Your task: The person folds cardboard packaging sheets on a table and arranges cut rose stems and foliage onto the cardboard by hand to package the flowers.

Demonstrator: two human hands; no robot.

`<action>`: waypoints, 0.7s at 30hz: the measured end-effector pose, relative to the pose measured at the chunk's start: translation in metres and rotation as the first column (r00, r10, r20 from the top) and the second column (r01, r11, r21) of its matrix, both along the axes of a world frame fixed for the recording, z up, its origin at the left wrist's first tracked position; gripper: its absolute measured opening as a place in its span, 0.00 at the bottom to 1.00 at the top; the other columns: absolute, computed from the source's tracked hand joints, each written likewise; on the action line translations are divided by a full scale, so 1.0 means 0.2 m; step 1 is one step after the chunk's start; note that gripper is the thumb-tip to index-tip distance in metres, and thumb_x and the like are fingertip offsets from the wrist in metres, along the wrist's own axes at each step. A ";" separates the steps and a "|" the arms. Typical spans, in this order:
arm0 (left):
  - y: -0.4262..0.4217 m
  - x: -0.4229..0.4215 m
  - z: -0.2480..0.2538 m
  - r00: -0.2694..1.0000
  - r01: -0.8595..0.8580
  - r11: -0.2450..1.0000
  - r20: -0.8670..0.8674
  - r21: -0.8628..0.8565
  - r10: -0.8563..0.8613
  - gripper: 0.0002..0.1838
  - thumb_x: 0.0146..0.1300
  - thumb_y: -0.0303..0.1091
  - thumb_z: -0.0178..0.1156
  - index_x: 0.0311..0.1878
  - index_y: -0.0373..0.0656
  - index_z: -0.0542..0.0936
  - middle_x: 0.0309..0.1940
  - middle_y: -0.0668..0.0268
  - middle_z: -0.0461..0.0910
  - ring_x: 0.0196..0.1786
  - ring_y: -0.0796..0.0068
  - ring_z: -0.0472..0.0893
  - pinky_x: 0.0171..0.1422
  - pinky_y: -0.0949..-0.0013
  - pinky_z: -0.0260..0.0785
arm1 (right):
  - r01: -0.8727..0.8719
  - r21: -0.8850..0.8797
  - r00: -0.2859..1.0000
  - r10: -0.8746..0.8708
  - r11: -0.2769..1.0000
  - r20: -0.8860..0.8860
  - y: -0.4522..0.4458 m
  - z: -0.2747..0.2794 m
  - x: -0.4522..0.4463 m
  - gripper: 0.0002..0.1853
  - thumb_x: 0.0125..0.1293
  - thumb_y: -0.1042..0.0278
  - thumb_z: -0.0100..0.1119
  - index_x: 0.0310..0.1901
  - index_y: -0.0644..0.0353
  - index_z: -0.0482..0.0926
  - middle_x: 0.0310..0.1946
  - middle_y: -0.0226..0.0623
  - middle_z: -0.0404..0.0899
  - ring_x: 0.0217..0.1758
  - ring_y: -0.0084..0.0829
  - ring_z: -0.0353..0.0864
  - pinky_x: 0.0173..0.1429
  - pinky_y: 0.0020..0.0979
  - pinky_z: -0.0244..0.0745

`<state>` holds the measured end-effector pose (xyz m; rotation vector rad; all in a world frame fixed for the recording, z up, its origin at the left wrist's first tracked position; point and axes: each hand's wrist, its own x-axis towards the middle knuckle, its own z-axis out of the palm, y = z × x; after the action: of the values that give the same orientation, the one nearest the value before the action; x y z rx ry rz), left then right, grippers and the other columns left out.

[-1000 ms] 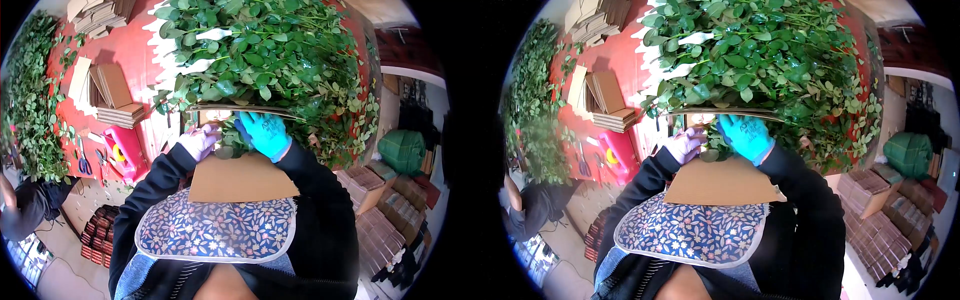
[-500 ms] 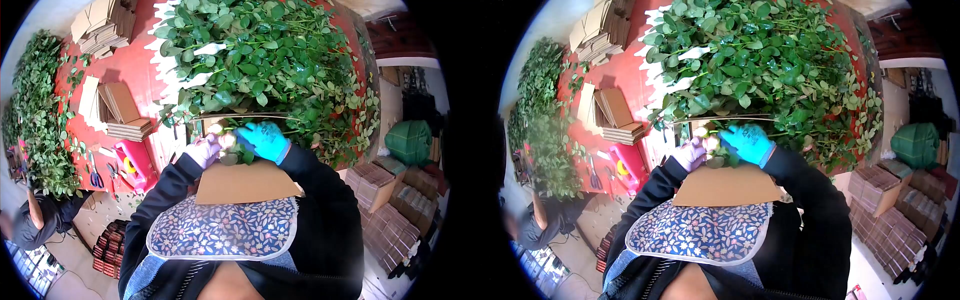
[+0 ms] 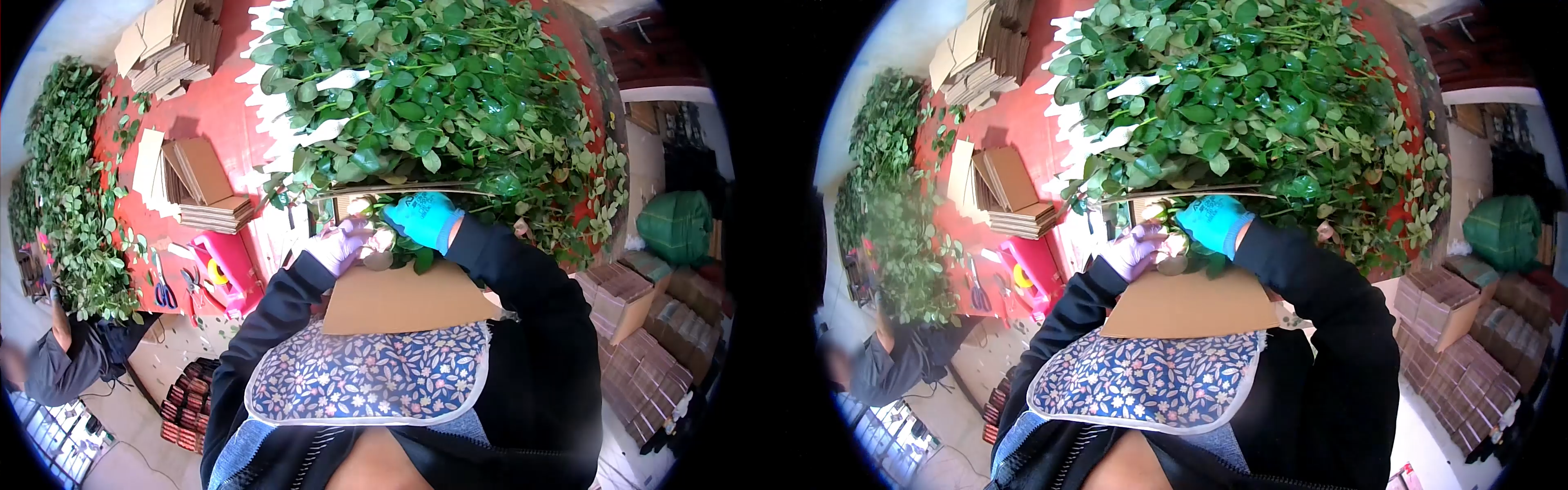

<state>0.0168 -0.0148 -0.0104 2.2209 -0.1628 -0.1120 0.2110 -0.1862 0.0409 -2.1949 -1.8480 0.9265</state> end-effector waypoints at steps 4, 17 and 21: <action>0.00 0.00 0.02 0.999 -0.008 1.000 -0.044 0.015 0.008 0.24 0.50 0.20 0.68 0.53 0.46 0.80 0.54 0.54 0.77 0.59 0.49 0.78 0.58 0.55 0.76 | -0.060 0.113 0.963 0.028 0.992 0.266 -0.01 0.03 -0.05 0.14 0.67 0.62 0.51 0.51 0.55 0.76 0.34 0.39 0.80 0.30 0.36 0.84 0.27 0.41 0.75; -0.03 -0.12 -0.18 0.997 -0.076 0.983 -0.029 -0.166 0.072 0.13 0.66 0.21 0.57 0.53 0.36 0.79 0.59 0.57 0.75 0.55 0.65 0.79 0.54 0.63 0.75 | -0.001 0.379 0.927 -0.142 0.925 0.348 0.04 -0.26 -0.11 0.20 0.67 0.69 0.49 0.59 0.62 0.73 0.36 0.42 0.83 0.38 0.40 0.86 0.36 0.42 0.79; -0.04 -0.15 -0.24 0.929 -0.302 0.804 -0.346 -0.513 0.129 0.13 0.62 0.17 0.58 0.49 0.37 0.81 0.59 0.57 0.74 0.56 0.64 0.79 0.55 0.64 0.76 | 0.098 0.344 0.993 -0.112 0.934 0.022 0.03 -0.32 -0.08 0.18 0.69 0.69 0.47 0.60 0.56 0.73 0.37 0.45 0.82 0.38 0.46 0.84 0.39 0.44 0.80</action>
<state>-0.0125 -0.0224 -0.0576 1.5912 0.2094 -0.2361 0.1942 -0.1812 -0.0240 -2.0838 -1.7325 0.4954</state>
